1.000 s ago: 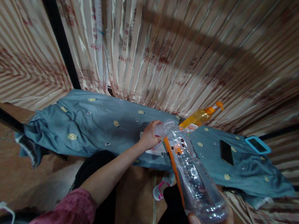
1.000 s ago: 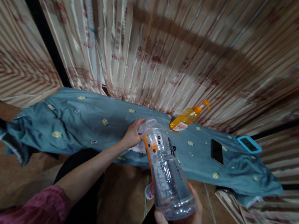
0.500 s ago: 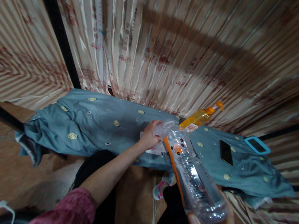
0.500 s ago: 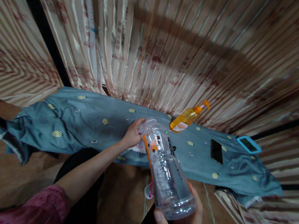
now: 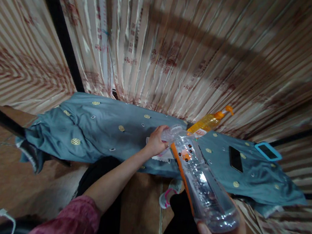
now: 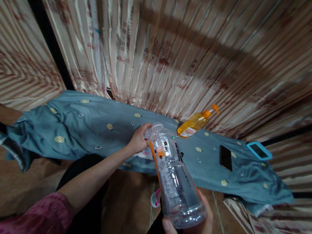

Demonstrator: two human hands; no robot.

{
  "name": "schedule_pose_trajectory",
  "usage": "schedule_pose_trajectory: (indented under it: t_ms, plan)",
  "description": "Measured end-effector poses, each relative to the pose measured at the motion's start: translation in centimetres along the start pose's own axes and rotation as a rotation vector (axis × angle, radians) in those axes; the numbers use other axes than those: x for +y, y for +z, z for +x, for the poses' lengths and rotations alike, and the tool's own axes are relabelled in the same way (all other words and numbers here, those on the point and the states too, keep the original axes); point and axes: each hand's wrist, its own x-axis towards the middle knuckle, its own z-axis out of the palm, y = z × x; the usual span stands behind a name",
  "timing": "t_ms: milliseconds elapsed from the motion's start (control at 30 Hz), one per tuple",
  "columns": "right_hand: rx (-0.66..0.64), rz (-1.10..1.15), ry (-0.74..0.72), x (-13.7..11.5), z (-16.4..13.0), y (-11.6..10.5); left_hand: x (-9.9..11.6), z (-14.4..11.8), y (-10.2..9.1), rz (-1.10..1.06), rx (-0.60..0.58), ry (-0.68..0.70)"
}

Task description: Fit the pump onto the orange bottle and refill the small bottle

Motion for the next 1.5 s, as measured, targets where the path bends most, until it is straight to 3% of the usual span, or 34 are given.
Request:
schedule_pose_trajectory:
  t_ms: [267, 867, 1500]
  plan:
    - [0.003, -0.086, -0.052, -0.36, 0.15, -0.16, 0.25, -0.02, -0.09, 0.011, -0.008, -0.015]
    - [-0.041, -0.028, -0.034, -0.03, 0.32, -0.32, 0.48, 0.05, -0.17, 0.022, -0.02, -0.025]
    - [-0.024, -0.115, -0.16, 0.25, 0.56, -0.55, 0.41, -0.02, -0.16, 0.005, -0.008, -0.02]
